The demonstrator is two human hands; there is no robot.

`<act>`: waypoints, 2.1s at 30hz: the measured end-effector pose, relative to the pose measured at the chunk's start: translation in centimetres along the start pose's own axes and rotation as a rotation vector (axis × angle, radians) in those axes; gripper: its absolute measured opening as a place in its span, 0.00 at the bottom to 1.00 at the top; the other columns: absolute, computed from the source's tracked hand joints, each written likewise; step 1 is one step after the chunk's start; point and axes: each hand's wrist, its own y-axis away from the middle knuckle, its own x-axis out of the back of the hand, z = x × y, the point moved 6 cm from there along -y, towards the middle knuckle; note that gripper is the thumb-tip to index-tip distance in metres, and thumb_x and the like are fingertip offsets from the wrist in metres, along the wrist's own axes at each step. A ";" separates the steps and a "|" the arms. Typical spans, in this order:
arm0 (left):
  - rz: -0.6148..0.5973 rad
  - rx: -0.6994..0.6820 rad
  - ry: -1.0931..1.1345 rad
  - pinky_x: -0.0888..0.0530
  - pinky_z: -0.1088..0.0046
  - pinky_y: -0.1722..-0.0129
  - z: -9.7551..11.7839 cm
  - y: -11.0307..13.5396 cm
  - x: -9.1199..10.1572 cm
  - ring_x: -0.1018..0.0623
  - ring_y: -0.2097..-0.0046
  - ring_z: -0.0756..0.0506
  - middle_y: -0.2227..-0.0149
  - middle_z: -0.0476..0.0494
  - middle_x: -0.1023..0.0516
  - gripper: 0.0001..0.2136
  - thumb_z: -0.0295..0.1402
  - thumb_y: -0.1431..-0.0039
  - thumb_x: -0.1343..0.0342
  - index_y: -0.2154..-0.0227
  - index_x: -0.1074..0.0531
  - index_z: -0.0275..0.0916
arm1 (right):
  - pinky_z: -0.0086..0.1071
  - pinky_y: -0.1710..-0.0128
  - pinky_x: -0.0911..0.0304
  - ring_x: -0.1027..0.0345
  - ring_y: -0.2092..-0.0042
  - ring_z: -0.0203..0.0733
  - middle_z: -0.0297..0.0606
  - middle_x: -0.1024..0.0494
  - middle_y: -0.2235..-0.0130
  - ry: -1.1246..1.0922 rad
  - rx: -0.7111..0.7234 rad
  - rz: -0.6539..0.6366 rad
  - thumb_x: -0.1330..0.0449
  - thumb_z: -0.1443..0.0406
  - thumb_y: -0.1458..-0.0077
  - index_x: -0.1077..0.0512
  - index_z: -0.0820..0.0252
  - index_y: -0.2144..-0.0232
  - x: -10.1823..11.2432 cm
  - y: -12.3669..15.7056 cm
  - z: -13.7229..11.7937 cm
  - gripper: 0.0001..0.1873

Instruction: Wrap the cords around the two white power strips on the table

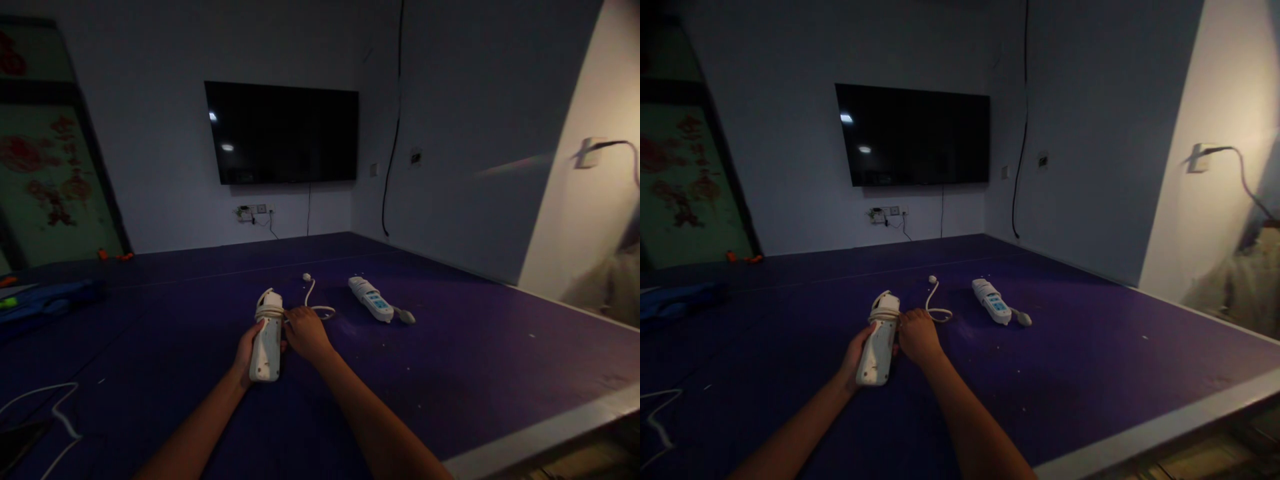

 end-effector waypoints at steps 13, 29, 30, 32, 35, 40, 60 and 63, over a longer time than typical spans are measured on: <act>-0.155 -0.090 0.239 0.23 0.66 0.66 0.8 0.5 -0.2 0.20 0.68 0.42 0.67 0.38 0.20 0.17 0.36 0.43 0.50 0.53 0.31 0.32 | 0.37 0.56 0.49 0.36 0.56 0.46 0.44 0.25 0.58 0.087 -0.068 -0.028 0.47 0.65 0.43 0.26 0.60 0.60 -0.3 0.0 0.2 0.12; -0.327 -0.019 0.210 0.27 0.61 0.54 0.1 -1.0 0.3 0.22 0.57 0.39 0.57 0.35 0.22 0.19 0.39 0.40 0.52 0.51 0.32 0.32 | 0.34 0.60 0.53 0.34 0.60 0.41 0.36 0.22 0.66 0.015 -0.168 0.188 0.41 0.58 0.46 0.25 0.57 0.71 1.4 0.5 2.0 0.10; -0.339 -0.027 0.199 0.27 0.62 0.55 0.2 -1.0 0.2 0.22 0.58 0.40 0.57 0.34 0.22 0.20 0.39 0.40 0.52 0.48 0.34 0.32 | 0.34 0.60 0.53 0.34 0.60 0.40 0.35 0.22 0.67 0.009 -0.179 0.205 0.41 0.58 0.45 0.25 0.57 0.71 1.5 0.6 2.1 0.10; -0.295 -0.055 0.189 0.26 0.63 0.57 0.3 -1.2 0.2 0.21 0.59 0.41 0.57 0.34 0.22 0.22 0.37 0.39 0.54 0.44 0.39 0.31 | 0.34 0.60 0.54 0.34 0.60 0.40 0.35 0.23 0.67 -0.004 -0.194 0.236 0.41 0.57 0.45 0.25 0.57 0.71 1.6 0.7 2.3 0.11; -0.122 -0.098 0.190 0.24 0.65 0.60 0.4 -1.5 0.7 0.20 0.64 0.43 0.62 0.36 0.20 0.22 0.35 0.38 0.54 0.43 0.43 0.30 | 0.34 0.60 0.54 0.34 0.61 0.40 0.34 0.23 0.67 -0.023 -0.216 0.299 0.41 0.56 0.45 0.25 0.56 0.71 1.8 0.9 2.5 0.11; -0.059 -0.043 0.156 0.23 0.71 0.64 -0.2 -1.4 0.5 0.20 0.65 0.44 0.65 0.37 0.20 0.21 0.36 0.40 0.50 0.47 0.37 0.29 | 0.33 0.61 0.54 0.35 0.63 0.38 0.34 0.23 0.68 -0.033 -0.257 0.411 0.43 0.57 0.43 0.25 0.57 0.72 2.3 1.3 3.0 0.12; -0.138 -0.036 0.156 0.24 0.65 0.68 0.0 -0.8 1.0 0.21 0.67 0.43 0.59 0.36 0.22 0.24 0.42 0.39 0.56 0.42 0.42 0.35 | 0.31 0.64 0.53 0.35 0.67 0.37 0.34 0.25 0.73 -0.060 -0.283 0.594 0.42 0.56 0.44 0.25 0.59 0.74 3.4 2.2 2.1 0.14; -0.207 -0.006 0.181 0.23 0.63 0.69 0.3 -0.3 0.3 0.21 0.66 0.41 0.56 0.32 0.24 0.32 0.52 0.42 0.57 0.43 0.41 0.32 | 0.31 0.64 0.52 0.35 0.67 0.37 0.35 0.25 0.72 -0.059 -0.289 0.599 0.43 0.57 0.43 0.25 0.59 0.73 3.5 2.2 2.1 0.13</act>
